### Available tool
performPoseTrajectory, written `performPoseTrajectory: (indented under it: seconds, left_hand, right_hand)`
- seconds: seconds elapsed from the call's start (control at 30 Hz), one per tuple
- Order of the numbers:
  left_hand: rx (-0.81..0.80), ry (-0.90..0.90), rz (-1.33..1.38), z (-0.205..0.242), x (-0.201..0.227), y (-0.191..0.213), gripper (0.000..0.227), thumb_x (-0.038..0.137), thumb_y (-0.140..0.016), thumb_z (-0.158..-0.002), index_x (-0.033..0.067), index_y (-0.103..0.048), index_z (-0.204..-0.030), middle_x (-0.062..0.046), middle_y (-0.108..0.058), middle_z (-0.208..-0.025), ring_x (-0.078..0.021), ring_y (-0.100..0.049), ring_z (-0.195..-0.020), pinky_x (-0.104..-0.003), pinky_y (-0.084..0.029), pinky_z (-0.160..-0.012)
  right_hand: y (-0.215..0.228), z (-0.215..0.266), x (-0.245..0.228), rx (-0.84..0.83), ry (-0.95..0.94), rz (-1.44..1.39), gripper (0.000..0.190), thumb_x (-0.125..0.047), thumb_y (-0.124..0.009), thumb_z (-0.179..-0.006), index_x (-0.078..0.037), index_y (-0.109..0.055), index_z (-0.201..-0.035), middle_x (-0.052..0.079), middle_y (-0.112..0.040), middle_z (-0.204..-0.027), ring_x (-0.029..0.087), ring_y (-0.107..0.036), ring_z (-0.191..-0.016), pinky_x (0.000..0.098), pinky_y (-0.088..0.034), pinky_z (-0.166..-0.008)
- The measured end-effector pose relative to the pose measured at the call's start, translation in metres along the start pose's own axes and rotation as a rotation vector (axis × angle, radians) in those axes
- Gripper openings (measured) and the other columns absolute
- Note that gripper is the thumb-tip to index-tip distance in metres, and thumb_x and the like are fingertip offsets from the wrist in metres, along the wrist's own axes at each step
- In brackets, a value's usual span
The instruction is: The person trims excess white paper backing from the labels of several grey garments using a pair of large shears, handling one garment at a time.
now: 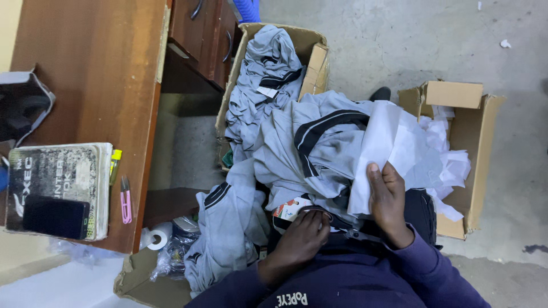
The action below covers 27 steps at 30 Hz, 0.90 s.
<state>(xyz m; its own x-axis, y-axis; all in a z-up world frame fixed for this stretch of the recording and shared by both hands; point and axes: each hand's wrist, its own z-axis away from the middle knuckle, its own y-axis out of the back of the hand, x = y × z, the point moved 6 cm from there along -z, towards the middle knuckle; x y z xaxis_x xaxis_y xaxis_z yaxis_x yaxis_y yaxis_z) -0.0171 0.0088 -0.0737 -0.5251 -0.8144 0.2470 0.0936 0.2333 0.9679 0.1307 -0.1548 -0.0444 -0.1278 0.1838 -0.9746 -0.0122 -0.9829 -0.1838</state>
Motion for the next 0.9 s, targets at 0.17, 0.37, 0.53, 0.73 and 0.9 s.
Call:
performPoseTrajectory:
  seconds: [0.17, 0.37, 0.53, 0.73, 0.9]
  left_hand:
    - [-0.171, 0.083, 0.199, -0.017, -0.008, 0.03, 0.058, 0.029, -0.084, -0.07, 0.008, -0.059, -0.119, -0.012, -0.061, -0.114, -0.0343, -0.059, -0.109, -0.048, -0.042, -0.091]
    - [-0.204, 0.315, 0.482, 0.027, -0.047, 0.045, 0.049, 0.025, -0.081, -0.077, 0.0115, -0.07, -0.123, -0.013, -0.073, -0.112, -0.0345, -0.066, -0.105, -0.047, -0.044, -0.094]
    - [-0.435, 0.429, 0.966, 0.044, -0.043, 0.091, 0.032, 0.025, -0.072, -0.089, 0.0156, -0.066, -0.119, -0.001, -0.076, -0.108, -0.0167, -0.07, -0.095, -0.032, -0.049, -0.081]
    - [-0.62, 0.402, 1.146, 0.058, -0.029, 0.084, 0.038, 0.022, -0.07, -0.092, 0.0128, -0.065, -0.129, -0.001, -0.074, -0.121, -0.0136, -0.069, -0.106, -0.028, -0.052, -0.09]
    - [-0.651, 0.302, 0.952, 0.046, -0.025, 0.081, 0.037, 0.041, -0.069, -0.092, 0.0137, -0.063, -0.117, -0.002, -0.07, -0.1, -0.0164, -0.061, -0.085, -0.037, -0.046, -0.072]
  right_hand:
    - [0.001, 0.0, -0.021, -0.01, 0.069, -0.012, 0.02, -0.027, -0.059, -0.112, -0.013, -0.06, -0.099, -0.008, -0.058, -0.093, 0.002, -0.051, -0.089, 0.022, -0.044, -0.079]
    - [0.002, -0.022, -0.034, -0.124, -0.031, -0.132, 0.021, -0.024, -0.061, -0.109, -0.004, -0.069, -0.113, -0.001, -0.07, -0.102, 0.007, -0.062, -0.092, 0.0239, -0.05, -0.078]
    - [-0.004, -0.029, -0.039, -0.075, -0.092, -0.152, 0.025, -0.025, -0.061, -0.108, -0.004, -0.069, -0.116, 0.002, -0.072, -0.104, 0.008, -0.064, -0.091, 0.0242, -0.052, -0.079]
    - [-0.008, -0.032, -0.049, -0.023, -0.039, -0.152, 0.028, -0.026, -0.061, -0.108, -0.003, -0.069, -0.122, 0.002, -0.072, -0.109, 0.007, -0.063, -0.096, 0.0232, -0.051, -0.083]
    - [-0.01, -0.032, -0.042, -0.024, 0.028, -0.189, 0.018, -0.023, -0.062, -0.11, -0.014, -0.06, -0.094, -0.006, -0.06, -0.089, 0.002, -0.053, -0.084, 0.0201, -0.046, -0.075]
